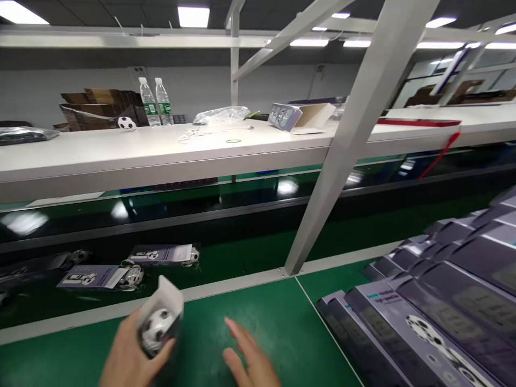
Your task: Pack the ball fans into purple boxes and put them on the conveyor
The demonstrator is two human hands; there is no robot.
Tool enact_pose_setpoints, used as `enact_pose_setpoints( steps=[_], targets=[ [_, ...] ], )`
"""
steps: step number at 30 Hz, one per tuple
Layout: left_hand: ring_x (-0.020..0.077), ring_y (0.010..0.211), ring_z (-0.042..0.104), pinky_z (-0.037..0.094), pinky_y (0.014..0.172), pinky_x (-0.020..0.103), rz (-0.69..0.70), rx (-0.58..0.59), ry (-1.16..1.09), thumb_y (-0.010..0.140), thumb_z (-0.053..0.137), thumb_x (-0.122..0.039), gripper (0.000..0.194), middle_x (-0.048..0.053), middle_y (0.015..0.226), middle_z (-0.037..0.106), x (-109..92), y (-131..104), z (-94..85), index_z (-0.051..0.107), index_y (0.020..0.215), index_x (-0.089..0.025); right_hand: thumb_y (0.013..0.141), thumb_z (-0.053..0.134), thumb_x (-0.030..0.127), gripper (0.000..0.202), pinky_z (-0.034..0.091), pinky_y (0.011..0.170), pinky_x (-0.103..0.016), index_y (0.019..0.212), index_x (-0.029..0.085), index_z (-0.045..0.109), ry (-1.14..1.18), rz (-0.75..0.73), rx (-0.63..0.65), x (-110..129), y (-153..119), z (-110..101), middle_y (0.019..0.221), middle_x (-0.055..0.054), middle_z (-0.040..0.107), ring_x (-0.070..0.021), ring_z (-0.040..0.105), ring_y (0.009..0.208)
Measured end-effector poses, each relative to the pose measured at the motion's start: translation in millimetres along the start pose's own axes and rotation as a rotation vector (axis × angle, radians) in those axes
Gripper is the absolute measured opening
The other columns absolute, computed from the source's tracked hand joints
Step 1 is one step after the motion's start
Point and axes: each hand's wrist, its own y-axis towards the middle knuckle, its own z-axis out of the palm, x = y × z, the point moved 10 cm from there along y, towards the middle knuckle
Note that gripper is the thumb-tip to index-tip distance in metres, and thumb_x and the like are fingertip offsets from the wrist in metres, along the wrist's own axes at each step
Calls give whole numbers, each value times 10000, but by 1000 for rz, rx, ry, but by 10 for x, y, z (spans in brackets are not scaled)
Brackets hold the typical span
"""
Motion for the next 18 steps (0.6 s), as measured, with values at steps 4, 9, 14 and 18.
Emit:
enact_pose_setpoints(
  steps=[4, 9, 14, 18],
  targets=[
    [300, 1156, 495, 425, 950, 368, -111, 61, -413, 689, 543, -444, 788, 206, 1304, 444, -760, -524, 554, 277, 1324, -59, 823, 382, 667, 712, 289, 1093, -387, 1401, 253, 355, 41, -115, -35, 191, 94, 176, 1474, -41, 328, -245, 297, 1348],
    [323, 1283, 352, 335, 1029, 404, -33, 379, -563, 678, 628, -478, 953, 145, 1420, 350, -1038, -869, 879, 161, 1442, -155, 791, 466, 646, 724, 380, 1041, -380, 1393, 259, 351, 201, -28, -92, -321, 11, -241, 1470, -60, 340, -275, 346, 1320],
    [228, 1046, 547, 410, 942, 345, -58, 537, -815, 905, 272, -544, 613, 120, 1214, 547, -1010, -634, 911, 396, 1355, -146, 794, 435, 638, 701, 414, 1016, -344, 1341, 203, 407, 256, 15, -251, -523, -132, -393, 1396, -91, 453, -276, 414, 1278],
    [256, 1117, 497, 388, 978, 357, 15, 650, -755, 832, 501, -465, 507, 116, 1241, 516, -1190, -413, 1022, 548, 1224, -147, 718, 520, 660, 730, 421, 1003, -390, 1271, 187, 474, 231, 55, -260, -507, -92, -329, 1273, -113, 569, -304, 500, 1197]
  ],
)
